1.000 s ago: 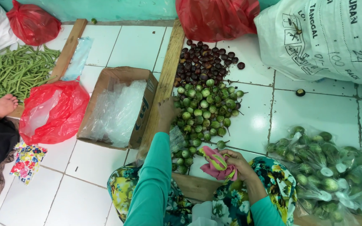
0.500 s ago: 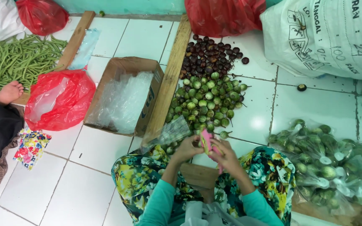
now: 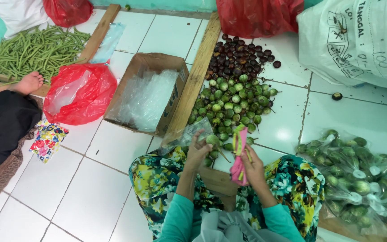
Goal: Packaging small green vegetables into plastic bags and tying them shut
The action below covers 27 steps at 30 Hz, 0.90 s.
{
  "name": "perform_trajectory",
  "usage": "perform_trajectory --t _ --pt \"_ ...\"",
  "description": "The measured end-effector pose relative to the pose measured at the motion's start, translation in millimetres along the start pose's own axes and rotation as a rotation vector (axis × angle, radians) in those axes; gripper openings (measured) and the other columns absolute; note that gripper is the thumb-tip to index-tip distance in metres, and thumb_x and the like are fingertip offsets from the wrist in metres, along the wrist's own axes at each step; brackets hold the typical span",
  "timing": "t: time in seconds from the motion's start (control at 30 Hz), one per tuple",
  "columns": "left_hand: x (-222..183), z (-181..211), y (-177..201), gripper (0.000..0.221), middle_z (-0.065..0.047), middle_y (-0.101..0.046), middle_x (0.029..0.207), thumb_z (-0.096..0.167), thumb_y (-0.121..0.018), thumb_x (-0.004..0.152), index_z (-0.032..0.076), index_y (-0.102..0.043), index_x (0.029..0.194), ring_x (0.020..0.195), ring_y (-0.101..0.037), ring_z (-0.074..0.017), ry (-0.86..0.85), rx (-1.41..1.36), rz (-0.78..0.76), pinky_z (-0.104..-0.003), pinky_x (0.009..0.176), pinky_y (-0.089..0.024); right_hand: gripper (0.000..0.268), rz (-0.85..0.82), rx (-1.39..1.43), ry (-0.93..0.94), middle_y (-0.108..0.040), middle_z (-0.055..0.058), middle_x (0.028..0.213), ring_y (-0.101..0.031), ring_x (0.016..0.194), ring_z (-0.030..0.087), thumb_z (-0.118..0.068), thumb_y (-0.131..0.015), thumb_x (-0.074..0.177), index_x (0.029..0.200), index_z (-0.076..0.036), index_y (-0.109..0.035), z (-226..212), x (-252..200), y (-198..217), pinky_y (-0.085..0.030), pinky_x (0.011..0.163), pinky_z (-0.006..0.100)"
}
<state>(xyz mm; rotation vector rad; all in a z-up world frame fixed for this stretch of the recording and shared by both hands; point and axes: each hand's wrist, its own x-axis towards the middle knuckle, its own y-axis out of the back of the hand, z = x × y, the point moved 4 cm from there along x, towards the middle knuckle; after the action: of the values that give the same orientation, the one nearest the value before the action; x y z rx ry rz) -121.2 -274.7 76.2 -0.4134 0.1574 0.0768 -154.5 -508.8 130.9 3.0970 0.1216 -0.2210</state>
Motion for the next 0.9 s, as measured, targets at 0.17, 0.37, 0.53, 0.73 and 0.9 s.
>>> perform_trajectory --t 0.17,0.37,0.53,0.73,0.9 --pt "-18.1 65.4 -22.7 0.106 -0.027 -0.070 0.120 0.010 -0.081 0.087 0.015 -0.012 0.167 0.098 -0.069 -0.0233 0.096 0.236 -0.224 -0.032 0.077 -0.053 0.043 0.076 0.264 -0.023 -0.068 0.022 0.118 -0.065 0.106 0.033 -0.027 -0.053 0.106 0.143 -0.007 -0.060 28.8 11.5 37.1 -0.049 0.101 0.055" --pt "-48.3 51.4 -78.2 0.076 -0.019 -0.061 0.123 0.022 -0.083 0.086 0.015 -0.039 0.147 0.084 -0.069 -0.0177 0.376 0.248 -0.318 -0.029 0.071 -0.058 0.037 -0.180 -0.057 0.299 -0.061 0.024 0.120 -0.061 0.113 0.045 -0.028 -0.067 0.099 0.128 -0.005 -0.071 -26.2 -3.9 -23.4 -0.046 0.097 0.056" --pt "-62.1 -23.9 -51.7 0.034 -0.006 -0.068 0.099 0.013 -0.081 0.085 0.004 -0.063 0.112 0.078 -0.071 -0.0158 0.554 -0.054 -0.059 -0.028 0.069 -0.064 0.020 -0.087 -0.266 0.370 -0.068 0.004 0.079 -0.069 0.077 0.025 -0.033 -0.071 0.098 0.099 -0.014 -0.079 29.0 10.3 -26.2 -0.055 0.076 0.036" --pt "-63.1 30.6 -63.2 0.038 -0.001 -0.055 0.078 0.028 -0.080 0.087 0.007 -0.059 0.111 0.064 -0.062 -0.0145 0.582 -0.140 0.046 -0.022 0.044 -0.051 0.031 0.011 -0.220 0.072 -0.075 0.014 0.081 -0.071 0.086 0.026 -0.037 -0.061 0.106 0.104 -0.013 -0.079 -5.6 2.5 -3.1 -0.055 0.085 0.043" --pt "-27.9 -36.0 11.0 0.088 -0.024 -0.069 0.110 0.030 -0.068 0.098 0.011 -0.014 0.165 0.090 -0.071 -0.0230 0.506 -0.259 0.096 -0.031 0.077 -0.061 0.041 -0.197 -1.140 -0.131 -0.044 0.011 0.159 -0.040 0.143 0.039 -0.040 -0.061 0.099 0.139 -0.030 -0.066 30.1 15.4 21.0 -0.032 0.113 0.059"
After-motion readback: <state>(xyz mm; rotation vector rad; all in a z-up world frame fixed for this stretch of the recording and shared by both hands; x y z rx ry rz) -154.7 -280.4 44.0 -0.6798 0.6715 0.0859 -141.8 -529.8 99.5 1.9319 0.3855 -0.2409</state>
